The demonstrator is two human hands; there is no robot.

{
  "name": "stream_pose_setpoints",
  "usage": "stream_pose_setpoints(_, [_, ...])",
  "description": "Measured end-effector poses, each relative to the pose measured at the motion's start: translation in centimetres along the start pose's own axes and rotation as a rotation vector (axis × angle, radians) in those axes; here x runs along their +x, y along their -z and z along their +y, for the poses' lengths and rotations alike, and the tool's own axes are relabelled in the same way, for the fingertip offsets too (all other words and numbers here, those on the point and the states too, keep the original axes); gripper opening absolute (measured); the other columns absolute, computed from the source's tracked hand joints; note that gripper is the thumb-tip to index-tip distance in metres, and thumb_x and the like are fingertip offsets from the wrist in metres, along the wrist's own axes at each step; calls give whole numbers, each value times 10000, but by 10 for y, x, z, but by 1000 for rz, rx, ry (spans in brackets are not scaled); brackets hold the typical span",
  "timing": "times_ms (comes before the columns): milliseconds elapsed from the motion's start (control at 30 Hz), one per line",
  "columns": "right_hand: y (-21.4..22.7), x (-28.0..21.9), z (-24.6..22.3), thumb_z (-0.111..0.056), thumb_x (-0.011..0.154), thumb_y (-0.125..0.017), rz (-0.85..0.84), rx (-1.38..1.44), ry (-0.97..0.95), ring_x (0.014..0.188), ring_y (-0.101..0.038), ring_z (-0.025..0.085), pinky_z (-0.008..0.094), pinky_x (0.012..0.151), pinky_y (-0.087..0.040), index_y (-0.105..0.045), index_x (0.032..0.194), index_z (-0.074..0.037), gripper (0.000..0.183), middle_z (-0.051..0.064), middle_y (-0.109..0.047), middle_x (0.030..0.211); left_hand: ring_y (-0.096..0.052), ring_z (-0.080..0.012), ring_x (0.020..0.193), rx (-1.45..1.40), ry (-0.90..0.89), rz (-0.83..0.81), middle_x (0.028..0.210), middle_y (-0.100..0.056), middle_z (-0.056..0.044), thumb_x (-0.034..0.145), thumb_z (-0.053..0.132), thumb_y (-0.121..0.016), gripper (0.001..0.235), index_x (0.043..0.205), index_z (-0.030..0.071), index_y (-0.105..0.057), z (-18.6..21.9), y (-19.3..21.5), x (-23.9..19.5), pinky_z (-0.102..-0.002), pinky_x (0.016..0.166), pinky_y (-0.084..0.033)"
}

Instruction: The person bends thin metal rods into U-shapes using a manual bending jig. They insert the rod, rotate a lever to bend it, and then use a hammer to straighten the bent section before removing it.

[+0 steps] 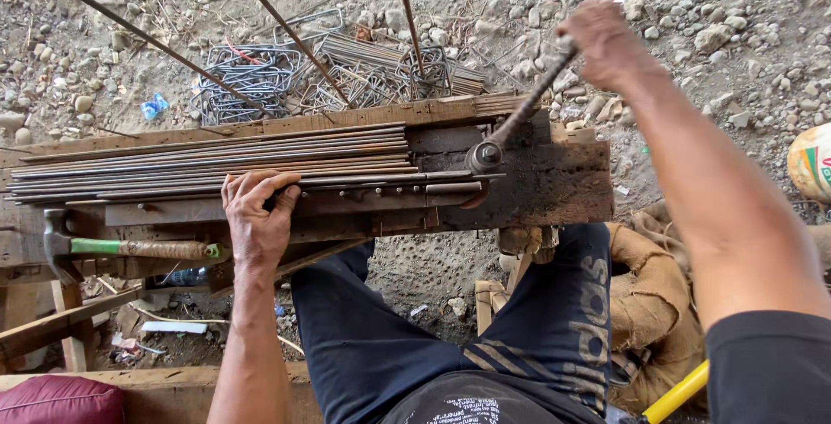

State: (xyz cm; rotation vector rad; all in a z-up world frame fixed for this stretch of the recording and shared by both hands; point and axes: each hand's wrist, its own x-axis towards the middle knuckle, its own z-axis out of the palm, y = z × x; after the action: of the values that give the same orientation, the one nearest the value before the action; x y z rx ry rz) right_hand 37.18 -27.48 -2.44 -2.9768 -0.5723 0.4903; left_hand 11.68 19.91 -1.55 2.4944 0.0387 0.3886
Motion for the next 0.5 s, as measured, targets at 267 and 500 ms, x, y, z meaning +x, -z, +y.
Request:
stream_pose_setpoints(267, [-34, -2, 113, -502, 1017, -557, -370, -524, -217, 654, -597, 143, 347, 995, -482, -668, 871, -267, 298, -54, -607, 659, -585, -208, 1101, 51, 11, -30, 1064, -685, 16, 916, 211, -758, 150, 1061, 177, -771, -2, 1, -1, -448, 1135, -268])
stream_pose_setpoints(500, [-43, 1, 119, -443, 965, -601, -518, -424, -377, 807, -500, 185, 339, 907, -429, -615, 846, -225, 248, -11, -557, 798, -591, -197, 1084, 76, -39, -1, 1078, -707, 16, 888, 172, -768, 164, 1052, 179, -775, -8, -1, -1, -404, 1081, -297])
